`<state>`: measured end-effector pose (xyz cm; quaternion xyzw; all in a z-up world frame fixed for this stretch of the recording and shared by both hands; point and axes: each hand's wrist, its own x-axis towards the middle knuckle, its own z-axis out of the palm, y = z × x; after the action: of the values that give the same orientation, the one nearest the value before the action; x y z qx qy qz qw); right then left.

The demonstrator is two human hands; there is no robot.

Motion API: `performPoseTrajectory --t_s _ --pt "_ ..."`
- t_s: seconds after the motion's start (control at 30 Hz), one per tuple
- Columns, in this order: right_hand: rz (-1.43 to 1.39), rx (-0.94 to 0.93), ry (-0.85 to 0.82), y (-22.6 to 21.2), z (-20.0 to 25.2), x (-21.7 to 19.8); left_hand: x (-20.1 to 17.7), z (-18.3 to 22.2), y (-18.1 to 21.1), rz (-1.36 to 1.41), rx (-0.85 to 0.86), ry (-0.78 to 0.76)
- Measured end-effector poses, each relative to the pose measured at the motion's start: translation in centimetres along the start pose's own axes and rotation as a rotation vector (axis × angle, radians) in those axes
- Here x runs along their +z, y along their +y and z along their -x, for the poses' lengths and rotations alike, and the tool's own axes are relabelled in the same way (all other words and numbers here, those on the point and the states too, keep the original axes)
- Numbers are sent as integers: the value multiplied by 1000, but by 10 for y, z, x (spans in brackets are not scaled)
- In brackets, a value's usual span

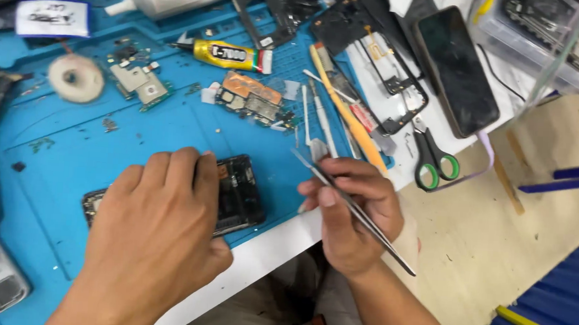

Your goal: Repairing a smartphone by manipulating internal components and ribbon cables with tweezers and hands

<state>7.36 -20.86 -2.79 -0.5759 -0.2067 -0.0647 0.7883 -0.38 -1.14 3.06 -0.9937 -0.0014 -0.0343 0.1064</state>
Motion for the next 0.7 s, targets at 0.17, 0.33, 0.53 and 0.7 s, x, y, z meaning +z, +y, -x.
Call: performPoseTrajectory --t_s 0.17,0.33,0.53,0.7 --pt "-68 -53 117 12 -1 -10 3 -2 -2 58 -60 -35" --pt "-175 3 117 -5 -4 -22 9 0 -5 109 -88 -7" --pt "538 206 -151 -43 -14 -12 8 -2 -6 86 -73 -7" --pt "1014 239 -323 -47 -24 -22 8 -2 -6 99 -64 -26"
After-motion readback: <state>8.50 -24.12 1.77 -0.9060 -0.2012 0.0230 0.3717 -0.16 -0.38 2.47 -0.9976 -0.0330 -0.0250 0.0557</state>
